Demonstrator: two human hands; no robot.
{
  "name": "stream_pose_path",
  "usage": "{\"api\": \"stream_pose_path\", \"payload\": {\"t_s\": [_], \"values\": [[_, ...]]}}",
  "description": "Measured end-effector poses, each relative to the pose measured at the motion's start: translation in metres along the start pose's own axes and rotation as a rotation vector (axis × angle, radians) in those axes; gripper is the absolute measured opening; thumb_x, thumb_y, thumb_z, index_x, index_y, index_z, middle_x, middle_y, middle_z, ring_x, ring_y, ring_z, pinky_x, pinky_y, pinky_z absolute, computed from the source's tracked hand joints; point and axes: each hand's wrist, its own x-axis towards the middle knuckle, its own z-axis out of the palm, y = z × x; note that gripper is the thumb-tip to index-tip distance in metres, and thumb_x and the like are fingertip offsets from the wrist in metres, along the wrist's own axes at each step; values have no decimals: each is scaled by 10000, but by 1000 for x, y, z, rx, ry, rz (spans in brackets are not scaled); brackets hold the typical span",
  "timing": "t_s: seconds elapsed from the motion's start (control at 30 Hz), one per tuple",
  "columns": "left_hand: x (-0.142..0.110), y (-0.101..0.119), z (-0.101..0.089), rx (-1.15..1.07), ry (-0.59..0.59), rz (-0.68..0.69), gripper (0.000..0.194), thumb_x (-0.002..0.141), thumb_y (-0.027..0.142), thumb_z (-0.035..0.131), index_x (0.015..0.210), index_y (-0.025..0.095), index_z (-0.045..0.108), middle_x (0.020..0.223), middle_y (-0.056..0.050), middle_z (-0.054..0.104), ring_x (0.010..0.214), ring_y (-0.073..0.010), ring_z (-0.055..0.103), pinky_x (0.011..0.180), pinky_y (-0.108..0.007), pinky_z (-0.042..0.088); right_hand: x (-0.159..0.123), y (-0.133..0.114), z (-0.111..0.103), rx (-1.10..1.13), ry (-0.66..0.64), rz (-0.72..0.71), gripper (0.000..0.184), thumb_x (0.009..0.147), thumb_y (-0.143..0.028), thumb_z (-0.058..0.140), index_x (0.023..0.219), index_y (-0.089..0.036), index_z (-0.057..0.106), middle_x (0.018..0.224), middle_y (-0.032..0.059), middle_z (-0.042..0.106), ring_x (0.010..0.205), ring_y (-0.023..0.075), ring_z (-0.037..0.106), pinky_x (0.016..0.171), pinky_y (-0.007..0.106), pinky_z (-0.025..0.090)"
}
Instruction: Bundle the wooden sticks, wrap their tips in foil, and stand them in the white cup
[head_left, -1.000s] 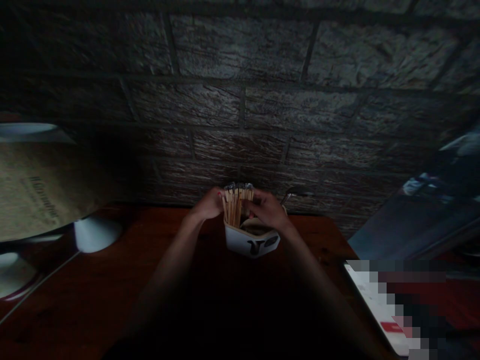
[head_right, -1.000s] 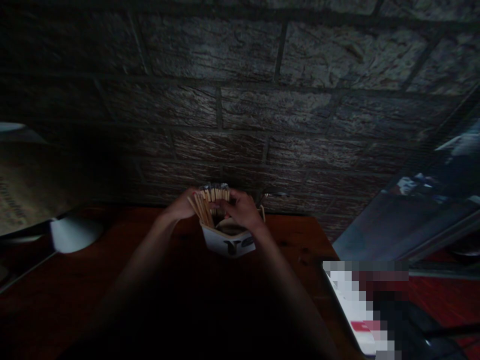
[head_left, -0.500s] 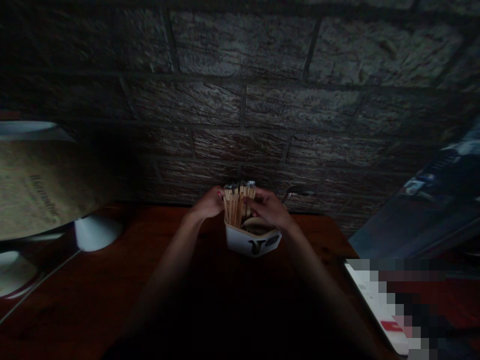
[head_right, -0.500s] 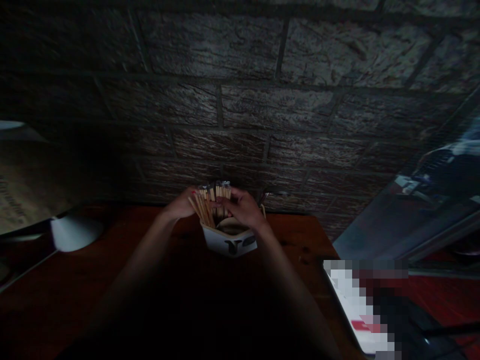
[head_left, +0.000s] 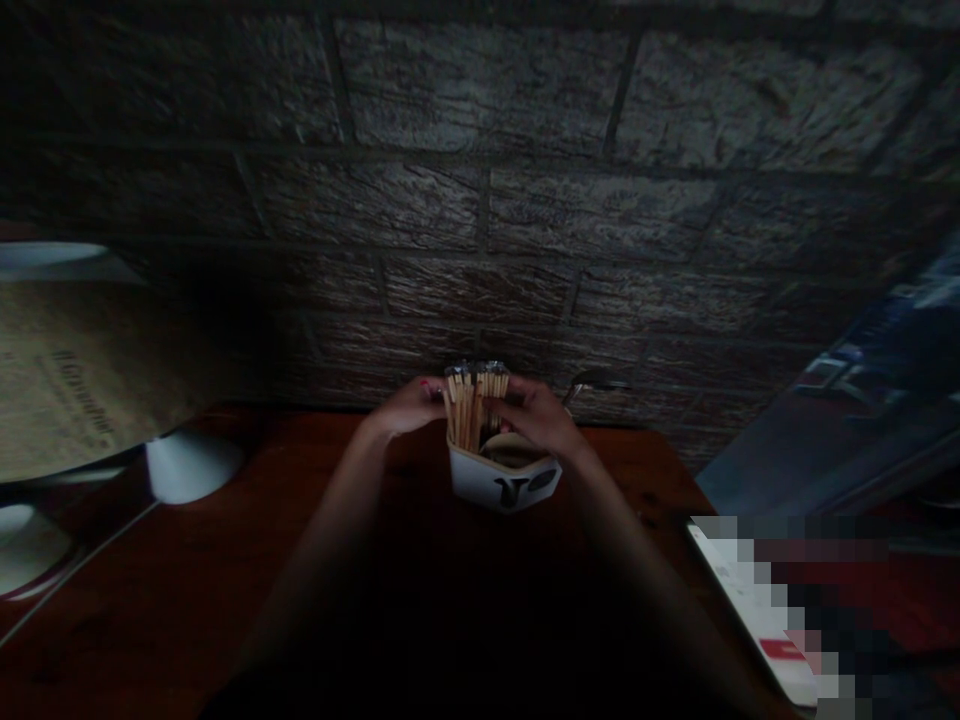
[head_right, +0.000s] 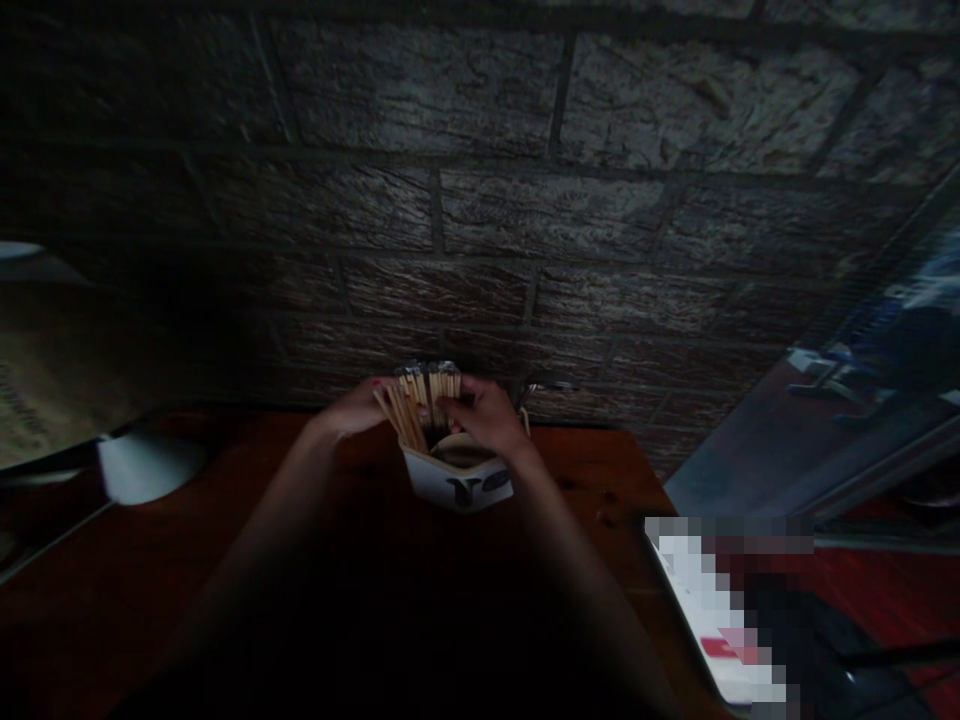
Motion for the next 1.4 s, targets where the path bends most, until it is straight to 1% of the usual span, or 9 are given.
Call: {"api": "stream_pose_path", "payload": {"t_s": [0.1, 0.27, 0.37, 0.53, 0.7, 0.93, 1.17, 1.33, 1.4], "values": [[-3, 10, -1, 33, 47, 22, 193, 658, 248, 824, 808, 136, 777, 756, -45, 778, 774, -196, 704, 806, -308, 544, 0, 1, 0, -44, 9, -1, 264, 828, -337, 652, 1030, -174, 702, 1011, 51, 734, 494, 66, 561, 496, 216, 448], [-4, 20, 3, 70, 20, 78, 169, 726, 276, 767, 824, 141, 785, 705, -40, 766, 732, -198, 705, 747, -302, 547, 1, 2, 1, -77, 28, -3, 251, 824, -351, 655, 998, -178, 709, 970, 47, 735, 509, 81, 576, 488, 222, 444], [-2, 18, 5, 54, 7, 93, 173, 724, 277, 768, 825, 137, 782, 698, -38, 764, 682, -181, 692, 703, -285, 542, 1, 2, 1, -67, 15, -33, 294, 808, -379, 680, 1026, -184, 710, 978, 51, 735, 543, 97, 597, 504, 234, 470], [0, 11, 5, 40, 77, 93, 146, 710, 256, 788, 784, 132, 770, 665, -26, 752, 612, -152, 655, 638, -255, 522, 0, 2, 2, -102, 24, -31, 301, 820, -381, 671, 1053, -198, 718, 1005, 50, 739, 544, 100, 608, 498, 236, 470], [0, 10, 4, 21, 78, 65, 203, 700, 280, 804, 836, 132, 774, 719, -40, 770, 678, -176, 686, 710, -291, 546, 0, -2, 1, -114, 47, -22, 239, 833, -364, 665, 998, -204, 731, 903, 29, 748, 482, 85, 572, 491, 228, 445], [-2, 15, 3, -53, 94, -24, 265, 702, 321, 808, 882, 128, 783, 794, -60, 789, 772, -207, 717, 801, -331, 549, 2, 0, 2, 70, 29, -19, 276, 807, -376, 672, 1002, -185, 715, 911, 30, 753, 536, 99, 586, 523, 227, 464], [-1, 11, 4, -27, 104, -42, 187, 688, 240, 809, 842, 136, 799, 761, -54, 785, 722, -189, 697, 753, -299, 543, 2, 2, -1, 5, 9, 10, 285, 802, -371, 693, 1017, -186, 727, 984, 47, 749, 554, 93, 611, 548, 231, 473], [-1, 12, 7, -23, 95, -41, 229, 658, 161, 806, 886, 140, 800, 809, -57, 792, 731, -185, 694, 734, -283, 540, -1, 0, -11, 20, -1, 39, 273, 784, -368, 718, 978, -178, 746, 827, 16, 737, 556, 100, 595, 551, 229, 475], [-1, 13, 8, -24, 86, -42, 241, 646, 151, 808, 886, 139, 798, 813, -54, 793, 739, -185, 694, 733, -278, 540, -1, -1, -14, 37, -1, 47, 246, 786, -366, 717, 944, -181, 755, 806, 8, 738, 564, 103, 599, 563, 231, 488]]}}
